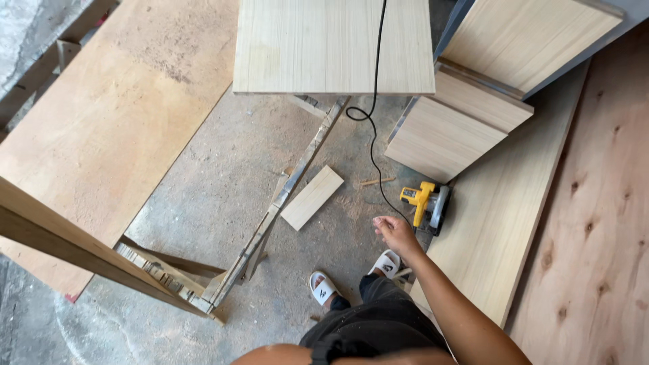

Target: The person uses a circular saw to cut a piece of wood on a workbench. After cutting, they move the cut pieces and other wood planks around the workshop, stacking them against a wall and on the floor.

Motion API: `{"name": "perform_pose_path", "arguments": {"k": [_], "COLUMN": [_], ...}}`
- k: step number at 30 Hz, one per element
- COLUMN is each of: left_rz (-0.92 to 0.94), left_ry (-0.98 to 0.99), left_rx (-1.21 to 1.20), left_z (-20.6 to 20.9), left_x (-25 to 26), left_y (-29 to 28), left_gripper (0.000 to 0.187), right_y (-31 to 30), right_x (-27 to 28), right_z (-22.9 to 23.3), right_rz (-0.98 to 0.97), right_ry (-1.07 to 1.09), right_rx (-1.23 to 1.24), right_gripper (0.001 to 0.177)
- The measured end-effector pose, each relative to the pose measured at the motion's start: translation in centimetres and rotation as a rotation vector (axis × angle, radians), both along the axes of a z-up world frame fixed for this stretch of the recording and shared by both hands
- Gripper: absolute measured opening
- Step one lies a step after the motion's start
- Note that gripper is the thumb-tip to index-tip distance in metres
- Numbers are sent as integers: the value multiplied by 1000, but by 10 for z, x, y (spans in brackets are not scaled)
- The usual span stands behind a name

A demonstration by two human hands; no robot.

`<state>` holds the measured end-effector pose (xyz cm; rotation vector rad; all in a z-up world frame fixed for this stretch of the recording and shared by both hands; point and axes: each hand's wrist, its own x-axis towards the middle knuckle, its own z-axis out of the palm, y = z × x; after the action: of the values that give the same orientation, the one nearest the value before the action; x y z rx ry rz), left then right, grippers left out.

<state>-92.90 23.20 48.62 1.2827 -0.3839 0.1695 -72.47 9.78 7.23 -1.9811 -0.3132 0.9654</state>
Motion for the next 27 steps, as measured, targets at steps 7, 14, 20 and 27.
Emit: {"name": "perform_pose_path", "arguments": {"k": [7,14,20,27], "left_rz": [398,252,345,452], "left_ry": [419,1141,1232,1166], "left_rx": [437,458,378,513], "left_z": [-210,-322,-348,-373], "left_x": [37,62,141,289], "left_y": [6,29,64,124], "left_gripper": [20,35,30,33], "right_y": [22,46,103,210], "right_x": [40,136,277,431], "right_z": [26,73,88,78], "right_rz": [-73,-211,-291,-321], "right_ry": [33,90,-126,-347], "right_rx": [36,156,200,-72], "right_gripper": [38,32,23,63]}}
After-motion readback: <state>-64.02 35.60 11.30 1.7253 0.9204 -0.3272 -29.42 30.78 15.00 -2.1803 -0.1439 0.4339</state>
